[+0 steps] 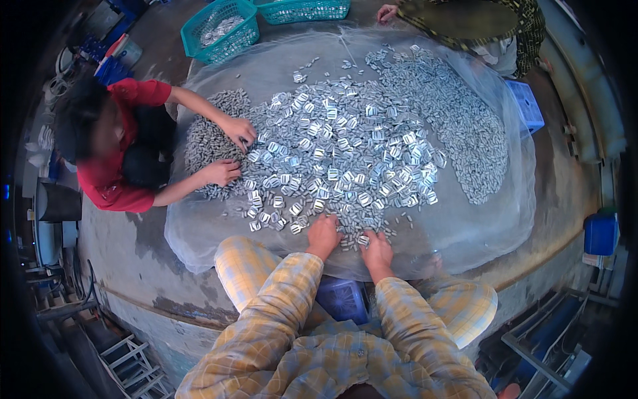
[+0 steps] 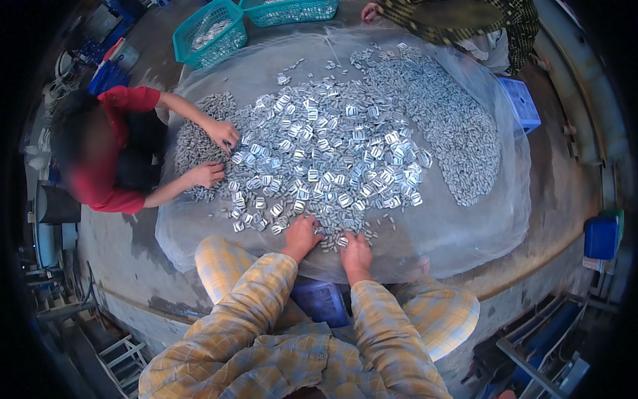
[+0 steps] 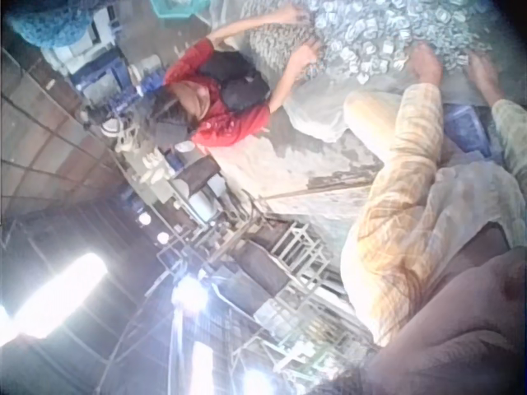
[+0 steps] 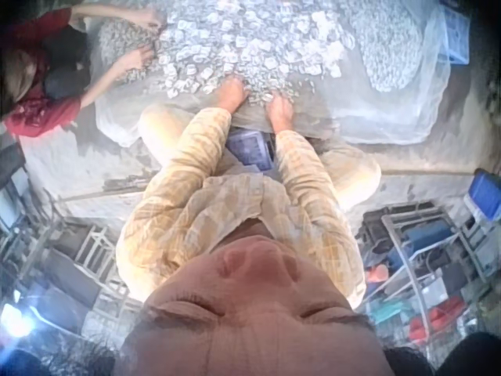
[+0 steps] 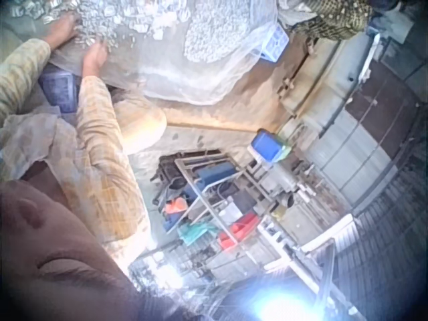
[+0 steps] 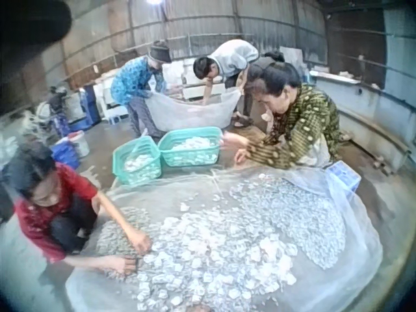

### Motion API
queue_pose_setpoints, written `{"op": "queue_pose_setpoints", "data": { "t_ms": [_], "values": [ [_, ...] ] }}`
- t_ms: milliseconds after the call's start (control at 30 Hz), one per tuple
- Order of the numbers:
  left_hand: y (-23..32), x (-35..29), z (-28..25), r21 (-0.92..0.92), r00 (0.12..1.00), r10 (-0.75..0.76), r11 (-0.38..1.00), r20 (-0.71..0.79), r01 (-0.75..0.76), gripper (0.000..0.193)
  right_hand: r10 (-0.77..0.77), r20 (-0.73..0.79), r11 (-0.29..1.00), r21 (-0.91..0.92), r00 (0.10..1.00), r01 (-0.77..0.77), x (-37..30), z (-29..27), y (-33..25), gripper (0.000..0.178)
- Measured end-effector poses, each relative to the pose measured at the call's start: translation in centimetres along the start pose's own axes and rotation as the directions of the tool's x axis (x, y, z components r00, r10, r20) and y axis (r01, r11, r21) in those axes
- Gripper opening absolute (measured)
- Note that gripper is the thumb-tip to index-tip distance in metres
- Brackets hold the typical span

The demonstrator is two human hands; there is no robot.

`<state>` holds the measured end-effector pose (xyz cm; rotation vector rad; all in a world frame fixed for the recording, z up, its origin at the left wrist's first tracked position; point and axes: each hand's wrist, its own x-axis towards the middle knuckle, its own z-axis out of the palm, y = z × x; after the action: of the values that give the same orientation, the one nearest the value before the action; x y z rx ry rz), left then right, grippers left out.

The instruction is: The person sits on a stool and sorts small silver metal pieces by hand, separating them into piles on a plastic sheet. Other workers are also sorting the same parts nearby.

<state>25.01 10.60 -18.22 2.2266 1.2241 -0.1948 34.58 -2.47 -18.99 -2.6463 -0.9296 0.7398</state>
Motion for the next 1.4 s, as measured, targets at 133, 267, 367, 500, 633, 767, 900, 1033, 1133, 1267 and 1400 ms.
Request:
{"op": "queue_pose_setpoints", "data": {
  "t_ms": [133, 267, 367, 500, 633, 767, 900, 1033, 1133, 1267, 1400],
  "values": [
    [0.0, -0.1, 0.1, -0.019, 0.999, -0.038, 0.999, 0.023, 0.039, 0.034, -0.036, -0.098, 0.999, 0.036, 0.995, 0.04, -0.3, 0.5, 0.3, 0.034],
    [0.8, -0.1, -0.3, -0.093, 0.988, -0.147, 0.984, 0.038, 0.15, 0.039, -0.141, -0.22, 0.987, 0.045, 0.965, 0.154, 0.1, 1.1, 1.1, 0.026],
    [-0.8, 0.8, 0.8, -0.348, 0.985, -0.132, 0.934, -0.106, 0.088, 0.045, -0.188, -0.285, 0.971, 0.087, 0.94, 0.221, 0.9, 1.3, 1.4, 0.021],
    [-0.7, 1.2, -2.5, -0.853, 0.883, 0.016, 0.266, 0.469, 0.449, 0.052, 0.046, -0.202, 0.722, 0.684, 0.978, 0.107, 2.7, -0.1, 0.7, 0.015],
    [1.7, 0.1, -2.2, -0.881, 0.942, 0.215, -0.346, 0.259, 0.321, 0.034, 0.038, 0.269, -0.21, 0.944, 0.962, -0.255, 2.6, -4.8, -5.0, 0.005],
    [4.3, -0.6, -2.3, -0.699, 0.99, 0.085, -0.702, 0.108, 0.136, 0.03, 0.062, -0.071, -0.134, 0.988, 0.996, 0.078, 2.5, -4.3, -9.2, 0.008],
    [3.7, -1.4, -5.6, -0.683, 0.996, 0.072, -0.725, 0.05, 0.086, 0.029, -0.027, -0.388, 0.214, 0.898, 0.921, 0.384, 1.1, -4.8, -13.1, 0.015],
    [2.0, -1.4, -7.8, -0.461, 0.991, 0.128, -0.877, 0.047, 0.135, 0.026, -0.102, -0.563, 0.407, 0.729, 0.82, 0.551, -0.5, -6.7, -17.5, 0.028],
    [1.3, -1.2, -9.0, -0.394, 0.981, 0.194, -0.903, -0.023, 0.17, 0.033, -0.091, -0.547, 0.282, 0.788, 0.832, 0.548, -0.4, -6.8, -18.8, 0.033],
    [1.0, -1.4, -11.2, -0.292, 0.976, 0.216, -0.936, -0.028, 0.198, 0.042, -0.077, -0.5, 0.161, 0.847, 0.862, 0.506, -1.3, -8.2, -19.8, 0.032],
    [0.9, -1.7, -11.6, -0.21, 0.991, 0.129, -0.968, 0.04, 0.135, 0.042, 0.07, -0.531, 0.185, 0.839, 0.845, 0.512, -1.4, -10.6, -18.6, 0.025]
  ]
}}
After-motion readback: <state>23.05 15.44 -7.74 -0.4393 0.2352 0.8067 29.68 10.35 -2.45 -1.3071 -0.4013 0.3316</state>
